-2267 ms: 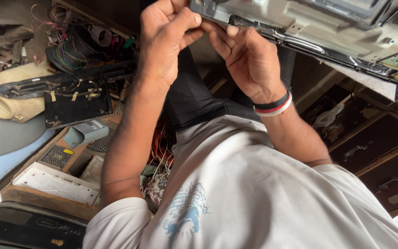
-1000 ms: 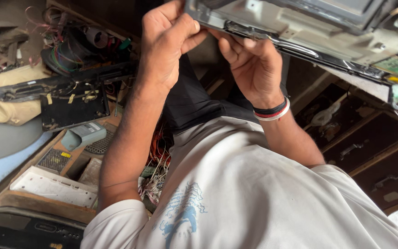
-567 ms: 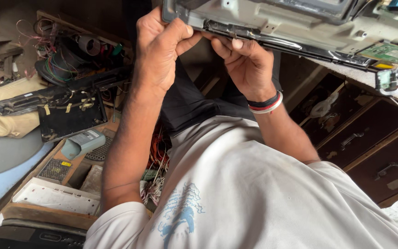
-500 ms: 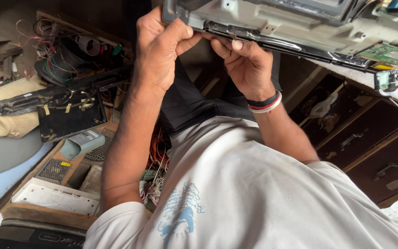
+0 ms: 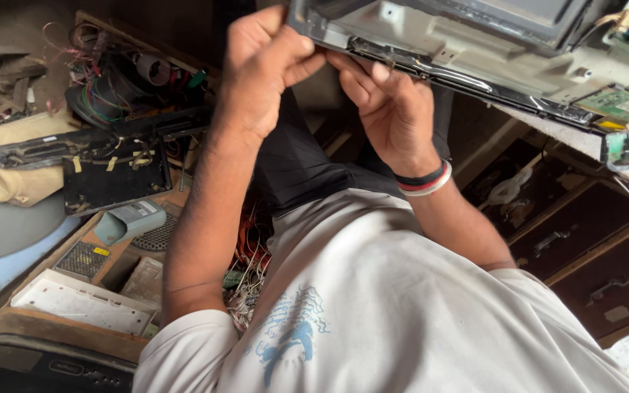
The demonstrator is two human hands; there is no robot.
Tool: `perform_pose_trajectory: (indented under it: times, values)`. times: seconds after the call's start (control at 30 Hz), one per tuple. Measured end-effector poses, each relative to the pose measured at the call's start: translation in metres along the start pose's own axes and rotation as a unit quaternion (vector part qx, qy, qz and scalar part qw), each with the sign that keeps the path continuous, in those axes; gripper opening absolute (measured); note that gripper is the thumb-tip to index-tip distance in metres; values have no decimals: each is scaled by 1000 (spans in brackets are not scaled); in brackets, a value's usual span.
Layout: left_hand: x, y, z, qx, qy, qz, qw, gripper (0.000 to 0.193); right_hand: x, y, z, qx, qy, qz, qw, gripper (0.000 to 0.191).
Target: The person sits on the floor and uses a long screwdriver to unscrew the back cover of a television, then pries the cover loose by hand along its edges, lifts the back panel off the chassis, and sets it aside while handling the exposed circuit boards.
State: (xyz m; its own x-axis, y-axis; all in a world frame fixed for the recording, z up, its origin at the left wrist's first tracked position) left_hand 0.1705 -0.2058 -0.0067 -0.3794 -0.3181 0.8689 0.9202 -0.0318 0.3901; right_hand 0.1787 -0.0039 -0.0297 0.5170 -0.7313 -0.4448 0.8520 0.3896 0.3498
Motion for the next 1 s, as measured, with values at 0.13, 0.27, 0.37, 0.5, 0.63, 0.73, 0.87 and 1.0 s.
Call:
perform_pose_trajectory:
  times: [0.13, 0.27, 0.37, 0.5, 0.63, 0.73, 0.87, 1.0]
  values:
    - [12, 4, -17, 26, -18, 33, 999, 25, 22, -18, 12, -23, -29, 10, 999, 33]
    - [19, 5, -28, 37, -25, 42, 998, 30, 34, -32, 21, -46, -49, 3, 998, 28]
    - [20, 1, -31, 26, -19, 41, 999, 32, 35, -36, 22, -4, -46, 54, 997, 26]
    - [15, -4, -28, 0, -1, 46, 999, 34, 33, -36, 20, 27, -73, 63, 995, 12]
    - [8, -6, -23, 1, 21, 35, 999, 34, 32, -36, 17, 37, -87, 68, 993, 8]
    - [7, -6, -20, -8, 33, 42, 999, 35, 32, -37, 15, 40, -84, 56, 994, 11]
    - [8, -6, -20, 2, 7, 56, 998, 33, 33, -38, 17, 0, -82, 47, 996, 7]
    - [5, -6, -20, 7, 6, 38, 999, 33, 33, -36, 17, 9, -83, 46, 995, 9]
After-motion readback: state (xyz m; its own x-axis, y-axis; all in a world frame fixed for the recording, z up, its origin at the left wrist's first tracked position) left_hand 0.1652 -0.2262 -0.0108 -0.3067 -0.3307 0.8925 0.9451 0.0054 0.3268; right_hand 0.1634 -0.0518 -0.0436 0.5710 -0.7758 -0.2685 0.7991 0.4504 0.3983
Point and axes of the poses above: each hand's wrist, its own y-axis away from the middle knuckle, its own z-axis out of the palm, x = y × z, the point moved 2 cm from there along -y, towards the middle knuckle, and after that the axes turned 8 degrees about -y, right-handed, at the moved point
